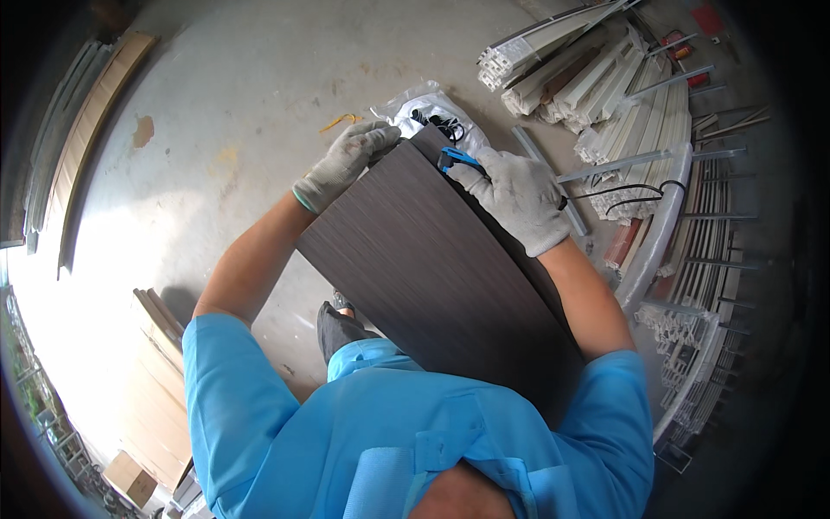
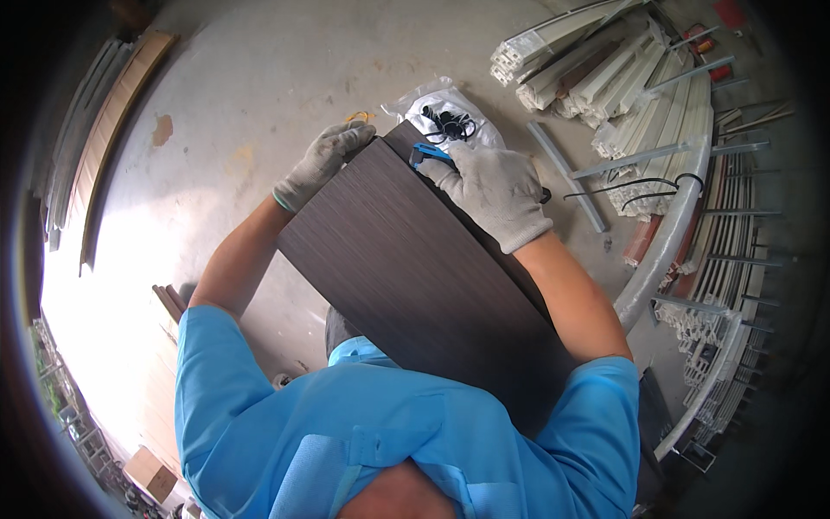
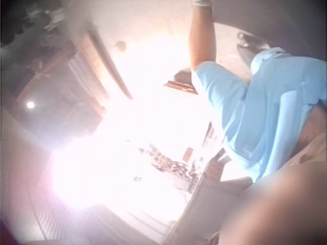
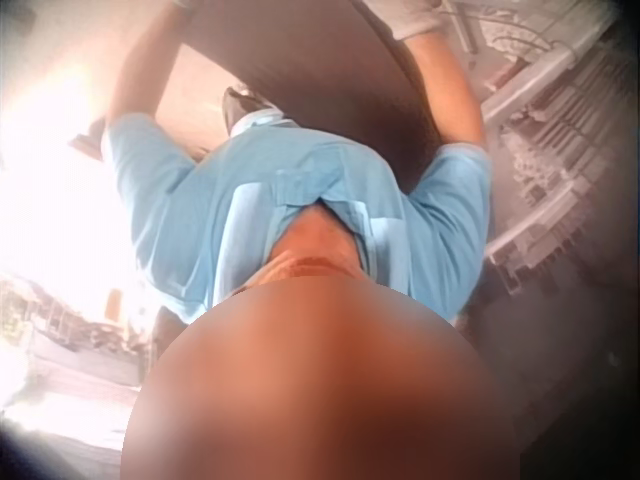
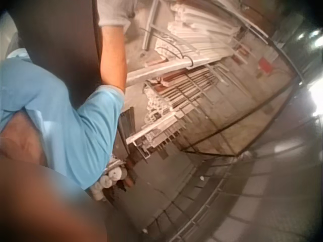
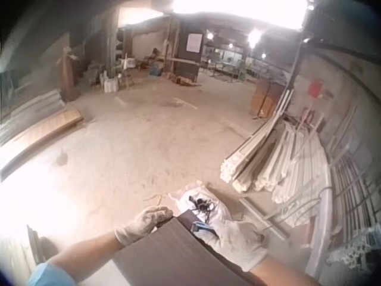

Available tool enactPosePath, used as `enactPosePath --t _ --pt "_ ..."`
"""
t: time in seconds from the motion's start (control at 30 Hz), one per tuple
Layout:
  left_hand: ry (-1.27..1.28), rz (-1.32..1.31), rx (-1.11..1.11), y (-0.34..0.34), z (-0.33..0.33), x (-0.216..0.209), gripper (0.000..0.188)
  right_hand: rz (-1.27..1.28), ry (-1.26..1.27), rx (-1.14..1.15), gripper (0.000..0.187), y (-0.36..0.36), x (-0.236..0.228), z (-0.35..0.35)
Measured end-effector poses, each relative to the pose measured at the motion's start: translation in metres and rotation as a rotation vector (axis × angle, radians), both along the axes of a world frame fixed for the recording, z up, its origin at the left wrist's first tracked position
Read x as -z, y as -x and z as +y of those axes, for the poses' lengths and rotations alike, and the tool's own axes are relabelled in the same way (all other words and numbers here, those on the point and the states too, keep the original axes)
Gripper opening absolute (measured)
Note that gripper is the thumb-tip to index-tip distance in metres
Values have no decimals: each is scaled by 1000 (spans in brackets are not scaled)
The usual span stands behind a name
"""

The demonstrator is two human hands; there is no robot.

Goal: The person repeatedly picks up large flat panels, places them on a metal stand, and uses a blue utility knife to trim or score the edges. After trimming, the person stacks the panels on a nearby rack. The cycle repeats with multiple panels.

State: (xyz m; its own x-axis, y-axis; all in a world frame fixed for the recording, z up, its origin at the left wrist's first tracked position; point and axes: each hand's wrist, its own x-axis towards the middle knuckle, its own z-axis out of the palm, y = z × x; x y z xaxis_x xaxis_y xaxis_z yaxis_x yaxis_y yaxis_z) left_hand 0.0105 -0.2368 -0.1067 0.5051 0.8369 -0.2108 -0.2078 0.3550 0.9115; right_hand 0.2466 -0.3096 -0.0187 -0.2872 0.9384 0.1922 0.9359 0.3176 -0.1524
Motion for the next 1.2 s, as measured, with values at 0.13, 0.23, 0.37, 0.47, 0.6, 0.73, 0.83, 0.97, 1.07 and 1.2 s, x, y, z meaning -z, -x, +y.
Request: enactPosePath --t 0.13,0.23,0.37,0.47,0.6,0.73,0.83,0.97,1.07,1.2 --pt "-51 -84 -22 -5 1 15 33 2 73 7 51 20 2 24" --pt "-126 -82 84 0 14 18 34 -78 -101 -9 52 40 8 41" --pt "-272 257 232 28 16 15 32 -32 65 20 55 17 -10 45" --pt "-300 442 243 44 13 19 28 224 225 172 57 -27 -37 26" --pt "-401 494 144 42 9 33 40 348 74 235 53 -64 -42 -17" --pt "-324 185 51 38 10 31 50 454 87 456 58 -69 -24 -59" --pt "-302 98 47 41 13 18 47 385 102 420 52 -61 -20 -92" --pt "-374 87 129 44 11 -2 44 398 81 498 41 -57 -23 -124" --pt "-428 94 172 39 6 -20 41 370 67 560 44 -72 -27 -143" --pt "-792 485 147 18 -7 -57 34 304 220 612 45 -103 -37 -167"
